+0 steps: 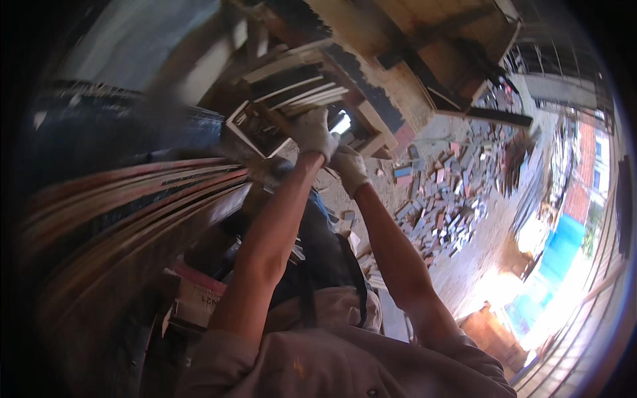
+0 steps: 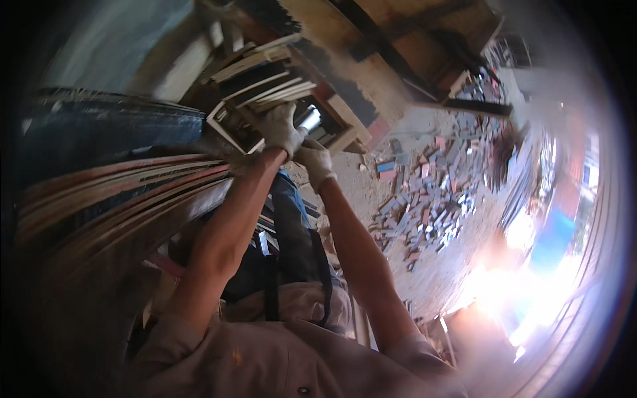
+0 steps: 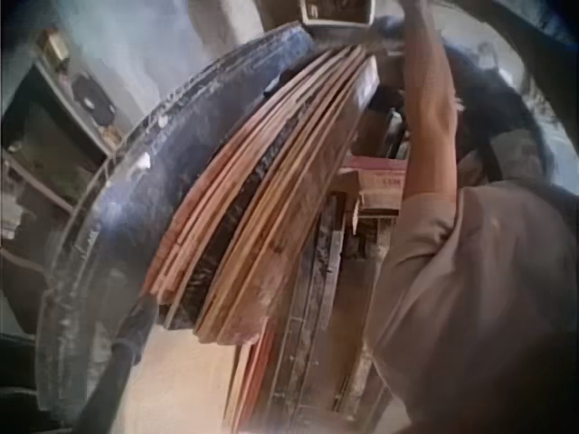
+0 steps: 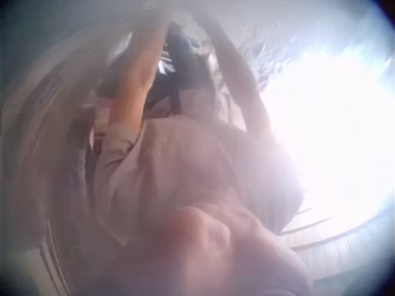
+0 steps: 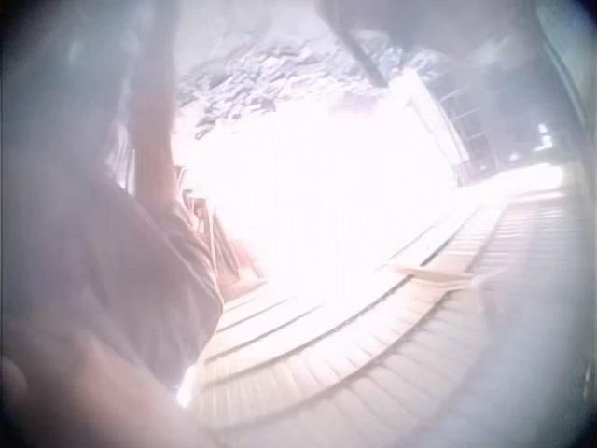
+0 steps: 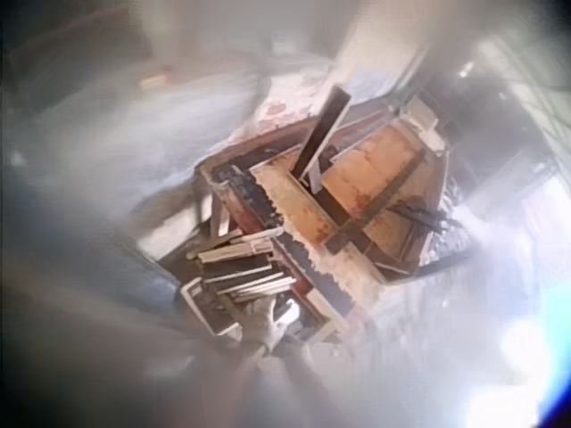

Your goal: The person unpacks small wooden pieces from a cardboard box, stacks them on a workbench, and then uses a nail gun to fasten them into a frame structure. The person handles the pieces one at a time and secures them with a pneumatic nail gun.

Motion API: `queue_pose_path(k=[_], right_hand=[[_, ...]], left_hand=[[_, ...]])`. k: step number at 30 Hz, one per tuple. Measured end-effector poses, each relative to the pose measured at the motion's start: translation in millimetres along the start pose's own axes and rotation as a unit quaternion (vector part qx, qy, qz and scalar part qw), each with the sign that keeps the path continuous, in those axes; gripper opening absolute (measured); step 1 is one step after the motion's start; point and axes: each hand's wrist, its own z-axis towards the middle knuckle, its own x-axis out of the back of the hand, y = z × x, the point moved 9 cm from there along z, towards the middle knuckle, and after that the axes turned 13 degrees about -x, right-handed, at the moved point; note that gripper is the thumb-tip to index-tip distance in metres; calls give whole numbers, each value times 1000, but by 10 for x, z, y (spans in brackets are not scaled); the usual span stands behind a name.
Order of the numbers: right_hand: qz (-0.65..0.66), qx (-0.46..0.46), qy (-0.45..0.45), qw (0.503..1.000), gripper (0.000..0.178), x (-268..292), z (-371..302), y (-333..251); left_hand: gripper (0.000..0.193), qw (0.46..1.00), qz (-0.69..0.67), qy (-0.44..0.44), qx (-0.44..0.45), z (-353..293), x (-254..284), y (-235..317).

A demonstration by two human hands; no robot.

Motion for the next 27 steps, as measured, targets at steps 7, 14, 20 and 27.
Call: queue_pose_path(k=[7,14,20,27], right_hand=[[-21,-113,-10,993,24,-435,-764,-139],[-314,169,-379,854,20,-3394,-2647,-1183],[-387,367,-564,631,20,-5226,-4413,-887],[-545,605,-483,323,18,-6312,-4764,354]], left_hand=[[39,971,-193,127,62,-1851,1371,-240],[24,783,-268,395,398,-5302,2994,-717],[30,493,-229,672,503,-7242,2733,-746],[42,357,-310,725,501,-7478,2397,-1291]])
